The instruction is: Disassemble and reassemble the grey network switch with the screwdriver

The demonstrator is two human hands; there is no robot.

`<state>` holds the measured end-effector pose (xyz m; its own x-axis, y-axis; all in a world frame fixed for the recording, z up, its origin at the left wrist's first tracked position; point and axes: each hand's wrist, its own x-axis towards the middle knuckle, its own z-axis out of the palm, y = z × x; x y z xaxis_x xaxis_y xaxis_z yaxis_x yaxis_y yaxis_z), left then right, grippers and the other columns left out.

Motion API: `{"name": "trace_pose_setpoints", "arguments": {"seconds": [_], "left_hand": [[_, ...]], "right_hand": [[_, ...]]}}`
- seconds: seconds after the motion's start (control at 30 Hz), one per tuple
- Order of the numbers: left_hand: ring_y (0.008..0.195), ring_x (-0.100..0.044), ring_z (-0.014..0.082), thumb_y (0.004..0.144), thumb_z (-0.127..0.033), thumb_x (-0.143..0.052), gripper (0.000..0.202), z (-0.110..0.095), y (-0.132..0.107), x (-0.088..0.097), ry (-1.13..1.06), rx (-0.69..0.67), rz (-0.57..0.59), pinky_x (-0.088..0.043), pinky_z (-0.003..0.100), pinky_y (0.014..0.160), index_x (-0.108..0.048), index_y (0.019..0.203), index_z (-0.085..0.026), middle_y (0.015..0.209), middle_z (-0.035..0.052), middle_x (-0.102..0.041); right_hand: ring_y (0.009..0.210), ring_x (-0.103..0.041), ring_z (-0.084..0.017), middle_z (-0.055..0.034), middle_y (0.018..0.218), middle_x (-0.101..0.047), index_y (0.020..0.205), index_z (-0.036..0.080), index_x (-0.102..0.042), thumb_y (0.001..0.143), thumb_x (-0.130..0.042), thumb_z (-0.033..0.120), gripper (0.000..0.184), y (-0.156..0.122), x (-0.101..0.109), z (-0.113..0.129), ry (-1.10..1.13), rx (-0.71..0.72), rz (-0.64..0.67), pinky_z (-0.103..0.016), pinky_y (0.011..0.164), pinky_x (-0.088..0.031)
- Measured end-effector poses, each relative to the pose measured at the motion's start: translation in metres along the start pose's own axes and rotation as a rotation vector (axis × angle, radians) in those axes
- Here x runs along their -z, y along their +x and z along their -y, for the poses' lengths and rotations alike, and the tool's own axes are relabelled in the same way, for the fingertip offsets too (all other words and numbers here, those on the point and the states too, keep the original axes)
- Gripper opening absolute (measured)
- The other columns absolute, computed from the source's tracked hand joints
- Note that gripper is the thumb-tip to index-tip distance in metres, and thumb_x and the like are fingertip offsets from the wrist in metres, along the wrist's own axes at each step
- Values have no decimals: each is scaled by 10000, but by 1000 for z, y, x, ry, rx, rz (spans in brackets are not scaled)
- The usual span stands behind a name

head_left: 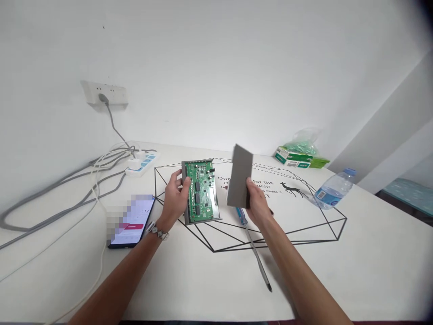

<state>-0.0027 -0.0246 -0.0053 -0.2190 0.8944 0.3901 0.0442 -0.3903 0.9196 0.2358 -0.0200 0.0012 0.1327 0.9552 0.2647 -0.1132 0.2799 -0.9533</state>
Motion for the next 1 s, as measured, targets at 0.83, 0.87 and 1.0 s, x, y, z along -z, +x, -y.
{"name": "trace_pose_setpoints", "arguments": {"seconds": [0.83,0.87,1.0], "left_hand": [[807,-658,196,961,-582,-482,533,13,-27,1,40,92,44,-514,292,682,-484,1350,-218,1002,78,-719],[821,-657,197,966,-581,-473,526,13,-28,0,38,89,41,-516,301,699,-479,1351,-222,1014,79,-714],[869,-646,205,988,-576,-423,485,10,-34,-5,46,70,16,-515,336,754,-469,1338,-244,1090,79,-690]], "right_hand": [[759,-606,-191,4,823,-695,928,247,-664,872,-627,594,353,-47,-41,-29,48,-259,253,-309,710,-454],[739,-600,-188,5,816,-693,935,246,-661,868,-632,595,356,-48,-41,-27,48,-266,255,-307,696,-451],[740,-614,-194,-3,859,-709,1001,251,-662,875,-623,601,375,-51,-44,-22,2,-275,288,-312,680,-450]]}}
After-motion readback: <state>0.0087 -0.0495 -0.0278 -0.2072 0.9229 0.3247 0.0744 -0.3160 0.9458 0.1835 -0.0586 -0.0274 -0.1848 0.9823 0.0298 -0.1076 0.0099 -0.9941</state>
